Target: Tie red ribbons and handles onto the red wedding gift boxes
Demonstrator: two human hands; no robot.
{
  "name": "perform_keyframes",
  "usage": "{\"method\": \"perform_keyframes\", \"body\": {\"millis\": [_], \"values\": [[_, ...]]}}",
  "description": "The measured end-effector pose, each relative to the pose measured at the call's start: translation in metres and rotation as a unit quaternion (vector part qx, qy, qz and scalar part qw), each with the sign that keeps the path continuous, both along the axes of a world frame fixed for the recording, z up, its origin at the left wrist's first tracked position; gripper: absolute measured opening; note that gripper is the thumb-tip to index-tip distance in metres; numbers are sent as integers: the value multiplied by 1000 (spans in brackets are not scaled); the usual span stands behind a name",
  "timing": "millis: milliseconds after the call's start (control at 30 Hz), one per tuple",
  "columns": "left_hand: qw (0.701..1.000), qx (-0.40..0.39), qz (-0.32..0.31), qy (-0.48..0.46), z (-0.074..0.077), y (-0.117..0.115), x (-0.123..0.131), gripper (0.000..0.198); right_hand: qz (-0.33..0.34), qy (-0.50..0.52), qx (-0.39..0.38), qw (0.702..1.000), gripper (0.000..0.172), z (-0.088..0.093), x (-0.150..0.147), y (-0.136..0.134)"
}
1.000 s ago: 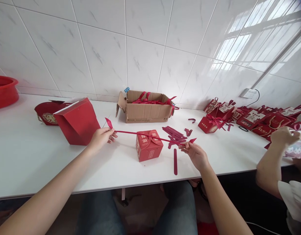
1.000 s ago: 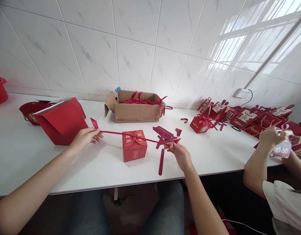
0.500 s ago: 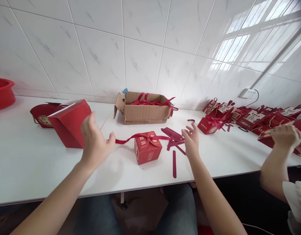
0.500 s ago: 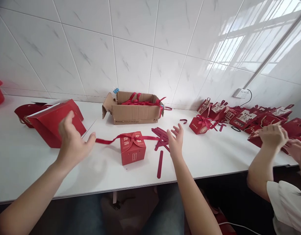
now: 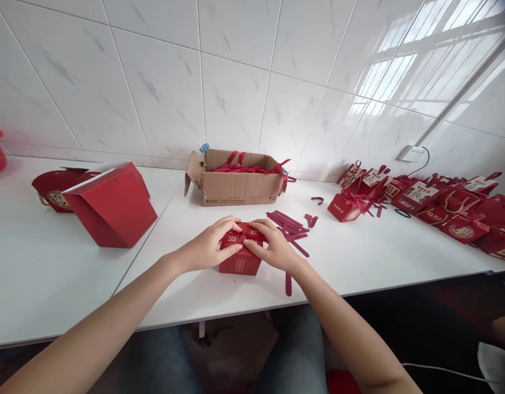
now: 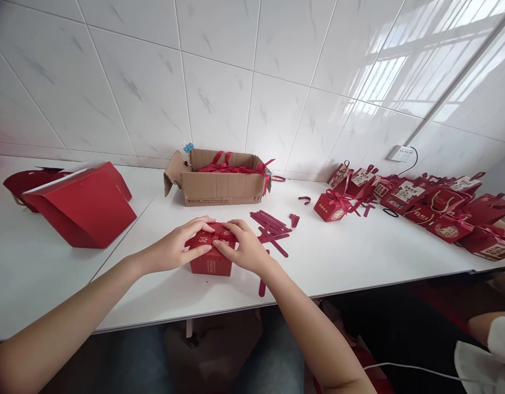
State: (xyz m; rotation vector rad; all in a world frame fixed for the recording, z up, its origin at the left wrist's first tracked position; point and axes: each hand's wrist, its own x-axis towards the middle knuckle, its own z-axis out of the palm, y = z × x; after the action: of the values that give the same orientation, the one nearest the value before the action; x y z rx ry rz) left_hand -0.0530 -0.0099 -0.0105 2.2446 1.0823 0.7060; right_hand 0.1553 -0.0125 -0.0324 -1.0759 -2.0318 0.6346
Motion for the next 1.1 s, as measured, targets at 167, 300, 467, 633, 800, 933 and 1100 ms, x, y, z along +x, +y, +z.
{"method": "perform_keyframes", "body": {"millis": [167, 300, 467, 633, 800, 933, 1100], "values": [[1000, -3, 5, -7, 1, -6, -2, 33, -20, 2, 5, 1000, 45, -1, 3, -5], [996, -11, 82, -35, 3, -6, -5, 44, -39, 41, -21, 998, 50, 0, 17, -3], [985, -64, 145, -63, -3, 4, -9, 54, -96, 82, -151, 980, 48, -1, 24, -7], [978, -126, 145, -77, 0, 8, -7, 38, -94, 56, -212, 971, 49, 7, 24, -4], [962, -236, 94, -100, 19, 2, 0, 48, -62, 45, -256, 964, 52, 18, 25, 4], [963, -238, 88, -94, 24, 2, 1, 45, -28, 130, -252, 959, 44, 18, 26, 11], [960, -256, 111, -27, 13, 14, -14, 41, -31, 138, -250, 958, 43, 6, 31, 18]]}}
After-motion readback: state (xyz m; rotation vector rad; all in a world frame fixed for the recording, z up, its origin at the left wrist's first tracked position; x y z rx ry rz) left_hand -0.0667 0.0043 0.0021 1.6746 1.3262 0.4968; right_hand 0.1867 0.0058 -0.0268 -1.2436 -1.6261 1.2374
